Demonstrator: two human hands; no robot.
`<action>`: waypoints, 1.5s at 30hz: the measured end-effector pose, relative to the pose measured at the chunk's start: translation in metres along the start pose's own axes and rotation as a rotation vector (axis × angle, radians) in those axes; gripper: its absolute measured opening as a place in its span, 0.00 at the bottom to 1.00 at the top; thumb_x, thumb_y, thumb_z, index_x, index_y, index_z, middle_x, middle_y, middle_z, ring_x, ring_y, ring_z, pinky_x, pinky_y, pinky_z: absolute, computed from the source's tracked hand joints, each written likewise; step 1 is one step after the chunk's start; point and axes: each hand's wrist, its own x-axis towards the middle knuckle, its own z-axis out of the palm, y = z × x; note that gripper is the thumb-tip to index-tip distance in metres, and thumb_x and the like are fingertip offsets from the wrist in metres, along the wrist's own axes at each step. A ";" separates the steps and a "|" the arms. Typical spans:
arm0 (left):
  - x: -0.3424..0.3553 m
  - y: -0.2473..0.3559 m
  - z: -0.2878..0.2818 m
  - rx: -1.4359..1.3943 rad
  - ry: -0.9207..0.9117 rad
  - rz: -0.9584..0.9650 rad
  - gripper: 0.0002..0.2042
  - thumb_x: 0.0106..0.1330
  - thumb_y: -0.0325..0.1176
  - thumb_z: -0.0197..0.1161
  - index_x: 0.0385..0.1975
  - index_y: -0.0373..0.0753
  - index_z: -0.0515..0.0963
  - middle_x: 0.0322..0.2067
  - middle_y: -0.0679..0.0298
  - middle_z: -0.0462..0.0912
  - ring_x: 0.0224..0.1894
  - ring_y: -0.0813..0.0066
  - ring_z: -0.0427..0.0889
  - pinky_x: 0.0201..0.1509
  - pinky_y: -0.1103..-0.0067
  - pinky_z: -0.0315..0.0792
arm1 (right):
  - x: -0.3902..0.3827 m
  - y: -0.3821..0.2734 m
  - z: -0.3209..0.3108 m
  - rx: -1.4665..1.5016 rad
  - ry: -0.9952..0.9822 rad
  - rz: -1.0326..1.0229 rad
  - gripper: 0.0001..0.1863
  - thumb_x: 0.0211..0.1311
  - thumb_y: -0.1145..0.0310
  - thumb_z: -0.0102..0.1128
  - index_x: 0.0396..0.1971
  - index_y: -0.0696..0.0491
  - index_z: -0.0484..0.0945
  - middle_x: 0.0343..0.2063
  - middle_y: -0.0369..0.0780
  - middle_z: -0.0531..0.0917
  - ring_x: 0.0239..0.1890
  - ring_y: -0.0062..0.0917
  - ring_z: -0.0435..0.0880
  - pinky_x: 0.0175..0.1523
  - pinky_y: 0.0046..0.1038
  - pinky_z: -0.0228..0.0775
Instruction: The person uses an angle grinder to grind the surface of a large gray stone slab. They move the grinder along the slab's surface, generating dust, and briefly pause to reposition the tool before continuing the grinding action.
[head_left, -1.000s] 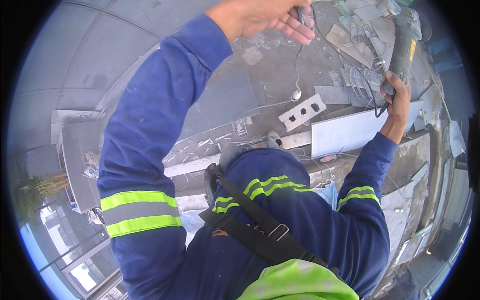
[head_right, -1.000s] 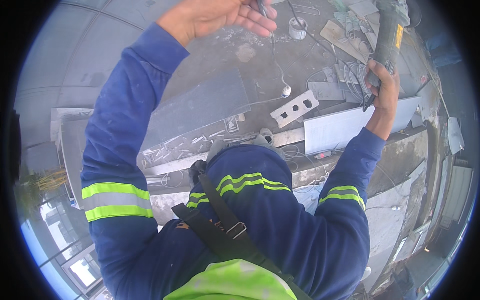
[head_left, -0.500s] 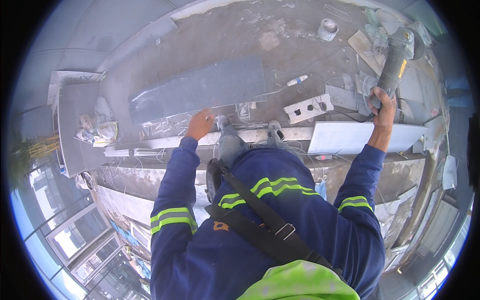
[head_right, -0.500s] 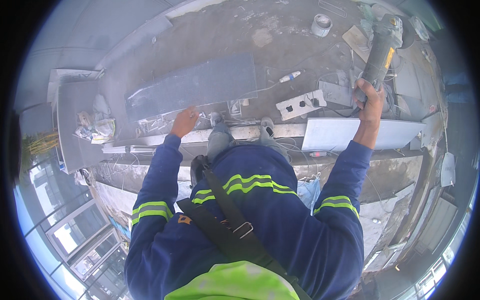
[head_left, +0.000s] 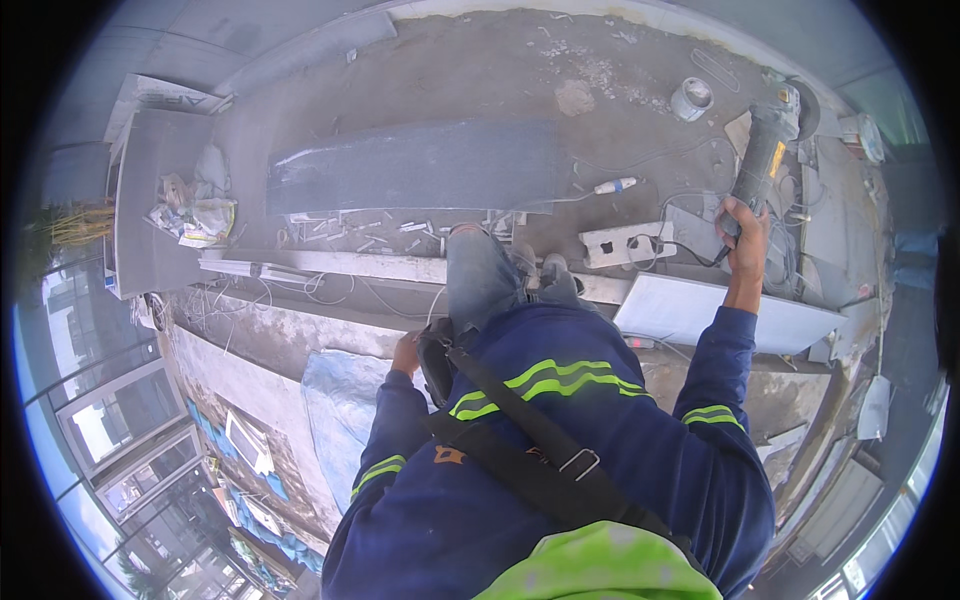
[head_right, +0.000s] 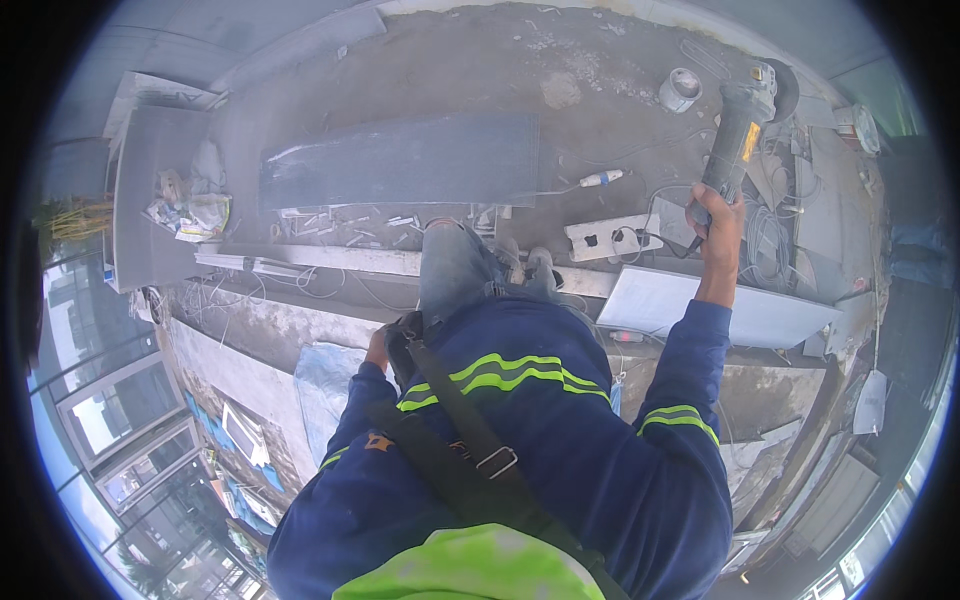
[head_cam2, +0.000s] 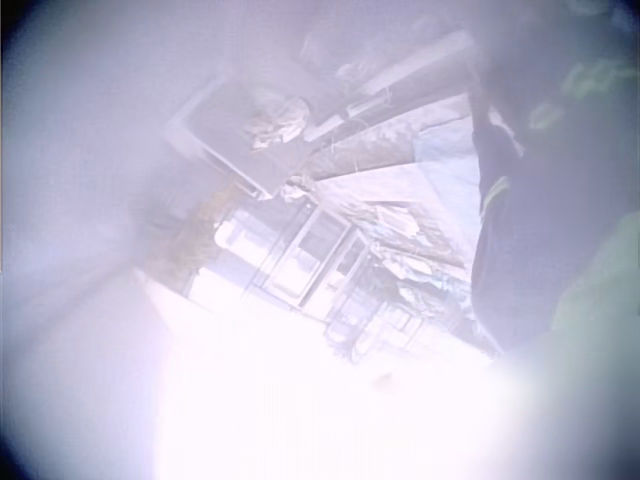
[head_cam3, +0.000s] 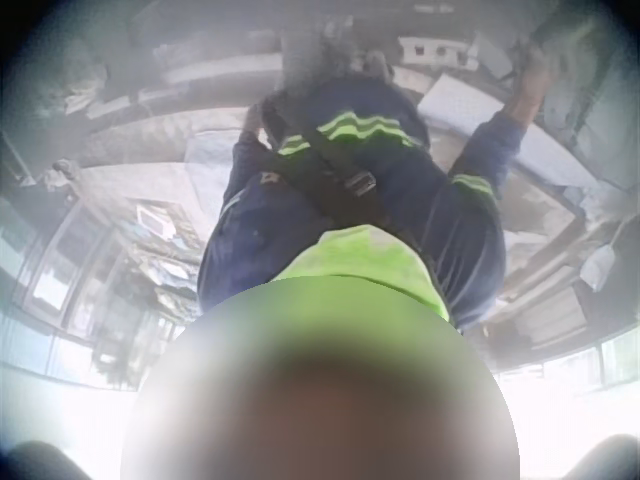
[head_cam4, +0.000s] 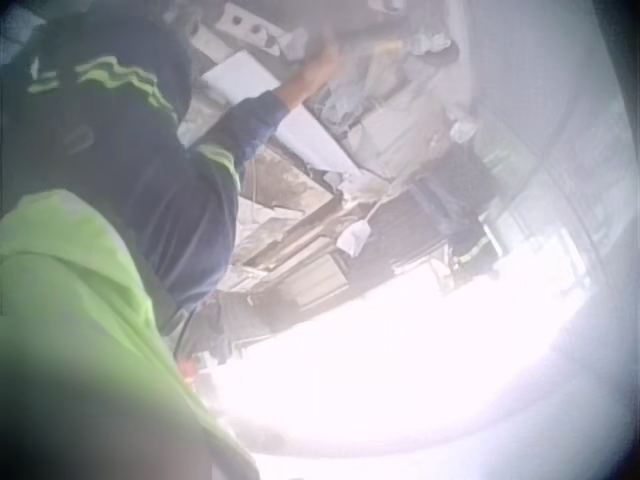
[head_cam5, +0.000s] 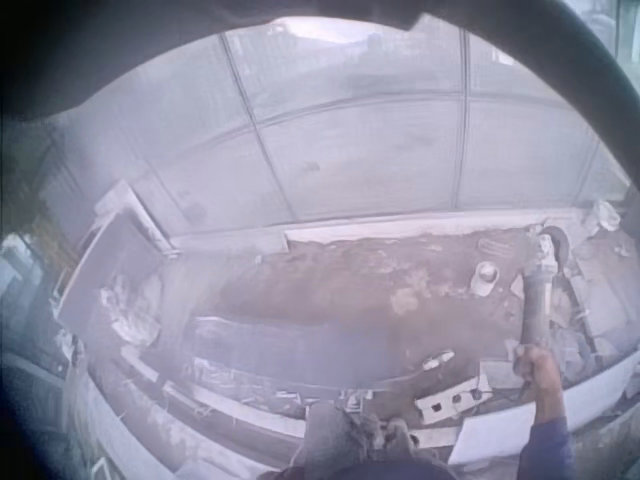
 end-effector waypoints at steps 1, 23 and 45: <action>0.010 0.012 -0.005 -0.400 0.079 -0.199 0.22 0.75 0.42 0.70 0.60 0.31 0.85 0.49 0.58 0.93 0.47 0.63 0.94 0.49 0.67 0.87 | 0.004 -0.001 0.005 0.000 -0.038 -0.015 0.23 0.59 0.64 0.75 0.51 0.56 0.78 0.28 0.35 0.81 0.20 0.18 0.77 0.20 0.21 0.56; 0.125 -0.013 -0.017 -0.484 0.097 -0.498 0.19 0.74 0.46 0.61 0.41 0.35 0.89 0.39 0.49 0.93 0.43 0.53 0.95 0.48 0.60 0.85 | 0.028 0.064 0.105 -0.068 -0.081 0.169 0.23 0.56 0.58 0.76 0.44 0.59 0.80 0.27 0.39 0.82 0.18 0.20 0.77 0.17 0.19 0.56; 0.494 -0.006 0.200 -0.098 0.002 -0.176 0.16 0.74 0.39 0.70 0.58 0.43 0.81 0.55 0.47 0.88 0.59 0.40 0.86 0.59 0.50 0.80 | 0.044 0.282 0.086 -0.283 0.016 0.372 0.40 0.46 0.52 0.81 0.56 0.60 0.75 0.25 0.39 0.82 0.19 0.19 0.76 0.22 0.23 0.67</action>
